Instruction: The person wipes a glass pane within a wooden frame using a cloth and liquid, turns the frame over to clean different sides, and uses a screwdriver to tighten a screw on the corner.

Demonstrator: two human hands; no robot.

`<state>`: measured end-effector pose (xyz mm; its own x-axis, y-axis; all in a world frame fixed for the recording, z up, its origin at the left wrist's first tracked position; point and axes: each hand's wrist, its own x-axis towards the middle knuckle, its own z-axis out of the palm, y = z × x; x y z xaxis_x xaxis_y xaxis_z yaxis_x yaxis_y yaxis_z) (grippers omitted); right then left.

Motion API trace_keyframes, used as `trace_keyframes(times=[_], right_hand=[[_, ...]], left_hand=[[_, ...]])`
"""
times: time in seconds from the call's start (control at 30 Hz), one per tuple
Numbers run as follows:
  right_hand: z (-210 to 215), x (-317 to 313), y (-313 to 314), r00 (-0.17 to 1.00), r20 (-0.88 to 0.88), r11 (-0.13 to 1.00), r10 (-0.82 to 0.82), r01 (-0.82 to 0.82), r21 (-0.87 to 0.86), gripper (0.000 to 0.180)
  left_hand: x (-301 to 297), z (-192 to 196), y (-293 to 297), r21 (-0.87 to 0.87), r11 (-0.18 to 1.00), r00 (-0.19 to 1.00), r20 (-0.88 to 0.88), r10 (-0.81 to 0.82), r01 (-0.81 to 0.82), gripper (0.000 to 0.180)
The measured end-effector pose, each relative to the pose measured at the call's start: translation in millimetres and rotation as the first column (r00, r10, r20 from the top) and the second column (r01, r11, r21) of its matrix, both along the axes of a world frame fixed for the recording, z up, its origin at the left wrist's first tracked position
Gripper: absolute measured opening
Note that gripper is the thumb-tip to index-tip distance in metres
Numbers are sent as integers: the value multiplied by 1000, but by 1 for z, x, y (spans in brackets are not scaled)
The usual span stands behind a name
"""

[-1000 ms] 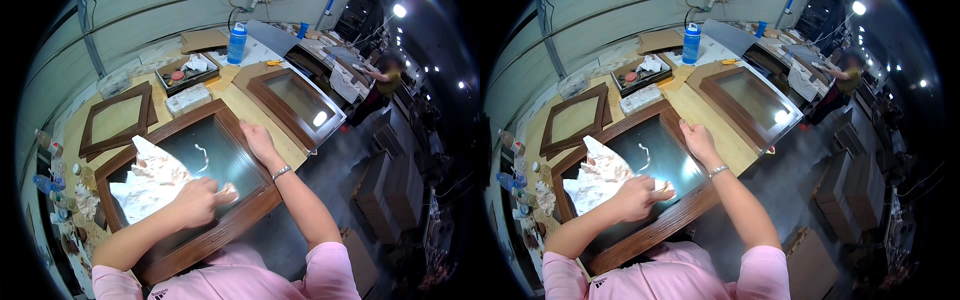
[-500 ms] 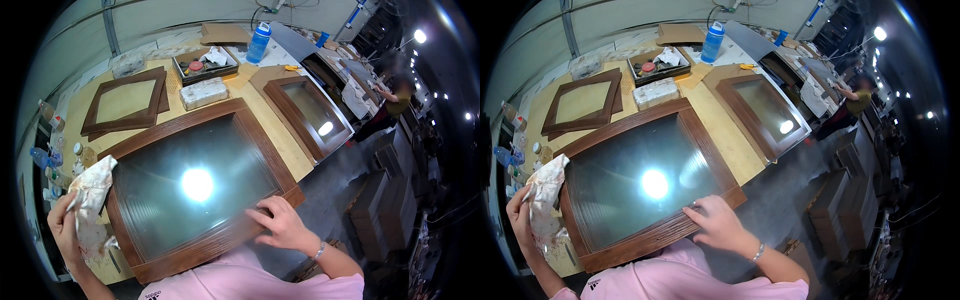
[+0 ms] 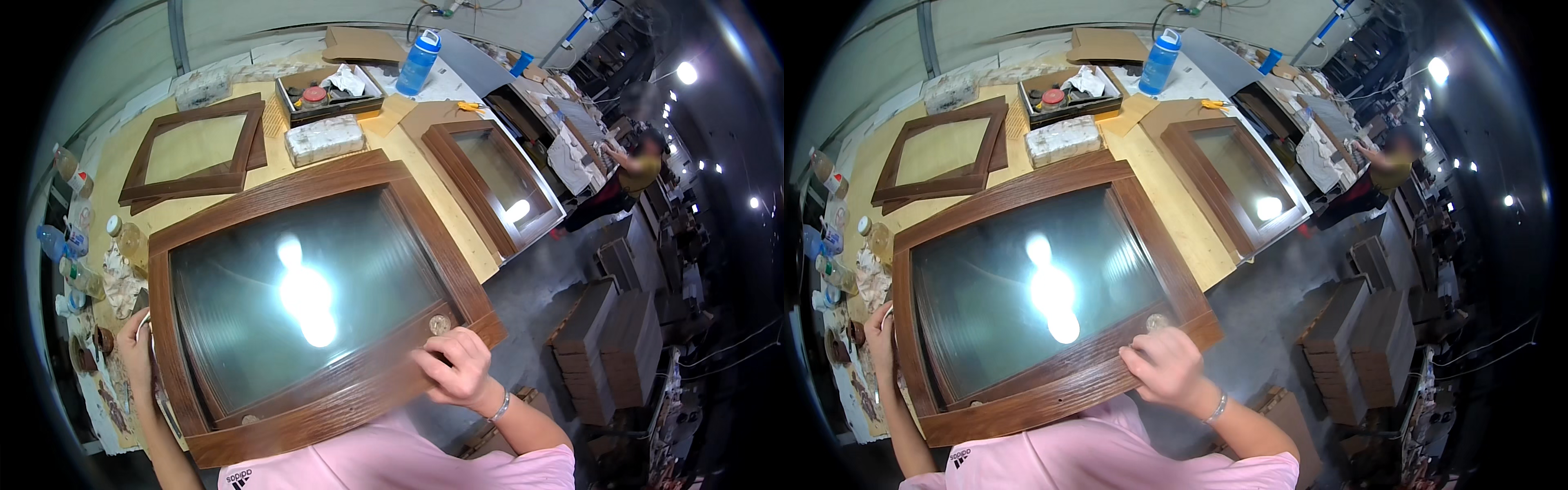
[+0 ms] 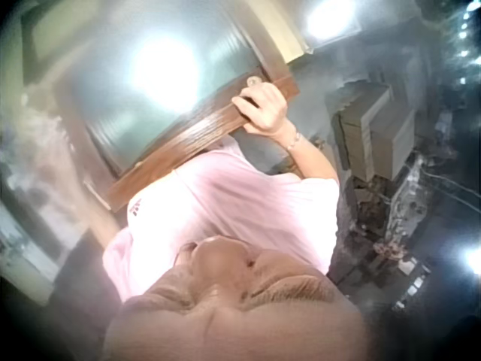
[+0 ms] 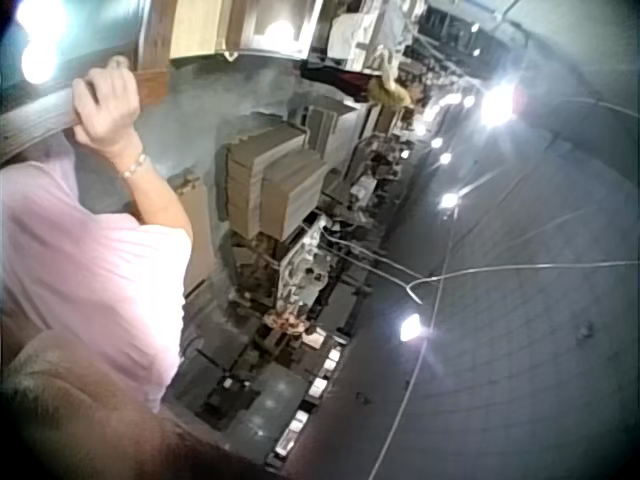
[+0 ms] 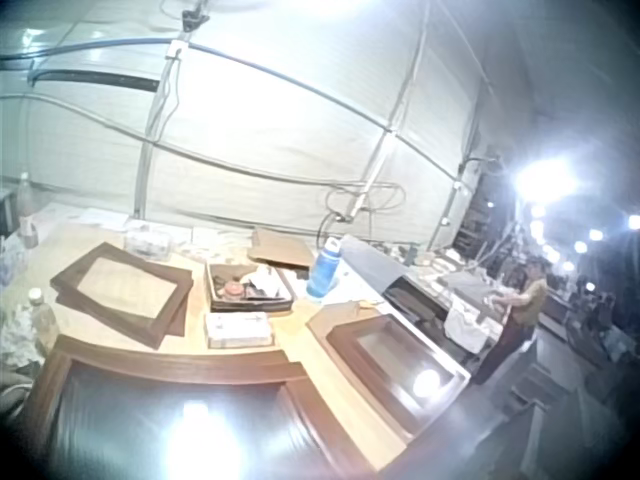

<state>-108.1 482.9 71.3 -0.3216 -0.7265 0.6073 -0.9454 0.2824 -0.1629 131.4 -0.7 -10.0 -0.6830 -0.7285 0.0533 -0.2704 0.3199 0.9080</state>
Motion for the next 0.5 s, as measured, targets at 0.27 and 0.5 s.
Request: trace_keyframes(times=[0.27,0.5], right_hand=[[66,-4,-16,970,-223,995,93,-97,-8,18],[157,-18,-45,907,-406,993,112,-114,18,14]], left_hand=[[-23,-25,-8,53,983,962,-217,-163,178,49],[-59,-11,-82,-561,787,672,-481,-563,257,70]])
